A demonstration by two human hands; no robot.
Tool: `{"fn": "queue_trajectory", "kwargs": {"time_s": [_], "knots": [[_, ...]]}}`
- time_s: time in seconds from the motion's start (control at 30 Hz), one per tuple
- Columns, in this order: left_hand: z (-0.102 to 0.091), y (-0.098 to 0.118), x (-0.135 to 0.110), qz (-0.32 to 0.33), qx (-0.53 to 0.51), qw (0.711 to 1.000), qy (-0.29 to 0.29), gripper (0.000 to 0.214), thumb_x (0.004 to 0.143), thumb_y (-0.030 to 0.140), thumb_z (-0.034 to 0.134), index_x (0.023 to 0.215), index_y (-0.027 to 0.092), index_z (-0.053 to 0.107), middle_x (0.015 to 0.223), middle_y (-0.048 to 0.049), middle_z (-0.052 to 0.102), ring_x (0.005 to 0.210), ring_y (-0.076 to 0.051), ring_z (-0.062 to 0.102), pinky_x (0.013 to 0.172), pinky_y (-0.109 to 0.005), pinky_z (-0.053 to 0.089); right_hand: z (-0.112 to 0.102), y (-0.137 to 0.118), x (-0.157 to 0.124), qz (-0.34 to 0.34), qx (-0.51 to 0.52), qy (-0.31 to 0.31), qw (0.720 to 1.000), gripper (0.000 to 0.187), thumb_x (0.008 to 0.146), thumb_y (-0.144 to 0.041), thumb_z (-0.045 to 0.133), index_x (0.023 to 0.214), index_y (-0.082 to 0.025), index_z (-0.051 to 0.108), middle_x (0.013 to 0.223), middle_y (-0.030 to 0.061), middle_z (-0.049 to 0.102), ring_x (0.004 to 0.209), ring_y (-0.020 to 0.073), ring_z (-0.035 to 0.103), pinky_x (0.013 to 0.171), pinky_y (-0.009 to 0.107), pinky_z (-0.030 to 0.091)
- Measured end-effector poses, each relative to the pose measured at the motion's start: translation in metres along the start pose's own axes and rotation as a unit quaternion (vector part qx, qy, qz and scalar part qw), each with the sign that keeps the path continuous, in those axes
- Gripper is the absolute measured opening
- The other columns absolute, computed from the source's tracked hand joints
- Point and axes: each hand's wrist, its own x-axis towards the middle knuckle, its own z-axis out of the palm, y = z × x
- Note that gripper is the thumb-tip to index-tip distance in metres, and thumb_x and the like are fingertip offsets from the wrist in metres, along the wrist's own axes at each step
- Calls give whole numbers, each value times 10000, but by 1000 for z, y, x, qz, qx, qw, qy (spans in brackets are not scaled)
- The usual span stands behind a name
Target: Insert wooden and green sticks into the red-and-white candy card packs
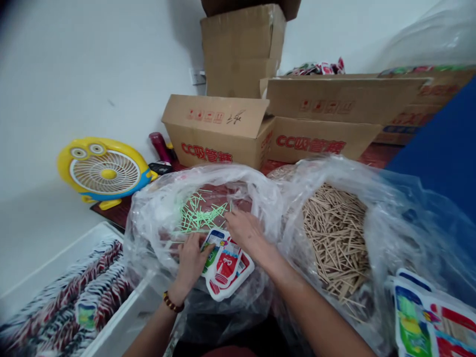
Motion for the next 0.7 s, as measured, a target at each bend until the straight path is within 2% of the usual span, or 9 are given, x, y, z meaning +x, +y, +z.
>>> {"fn": "queue_trajectory", "kwargs": {"time_s": [0.1,0.3,0.43,0.57,0.7], "knots": [[2,-4,1,-21,-68,997,-7,25,843,193,569,840,198,545,893,-22,646,896,-220,574,786,-356,348,16,1,43,-8,-57,-71,996,274,932,-188,359,1109,-220,566,1106,75,604,974,184,624,762,263,470],[1,-7,2,-42,-135,990,-19,50,864,167,540,840,206,562,900,-18,653,905,-211,574,803,-359,336,47,5,97,-34,-97,-105,989,340,893,-94,342,1163,-144,543,1185,178,550,953,259,641,755,355,503],[-1,-7,3,-43,-141,989,-32,65,884,177,520,869,210,574,922,-22,658,917,-212,570,819,-367,329,50,8,115,-75,-103,-129,984,352,907,-121,330,1166,-160,565,1165,168,586,984,274,630,804,384,488],[0,-9,3,-47,-149,987,-39,76,894,188,510,861,209,576,911,-23,656,904,-209,570,824,-366,331,47,10,122,-91,-78,-162,980,356,878,-130,384,1165,-186,588,1138,151,633,982,257,634,806,360,469],[3,-10,3,-45,-136,989,-38,63,887,198,526,852,210,576,909,-30,656,906,-217,568,826,-370,331,44,1,125,-81,-43,-183,979,259,836,-214,477,1017,-183,660,992,109,697,912,240,655,754,305,458]]}}
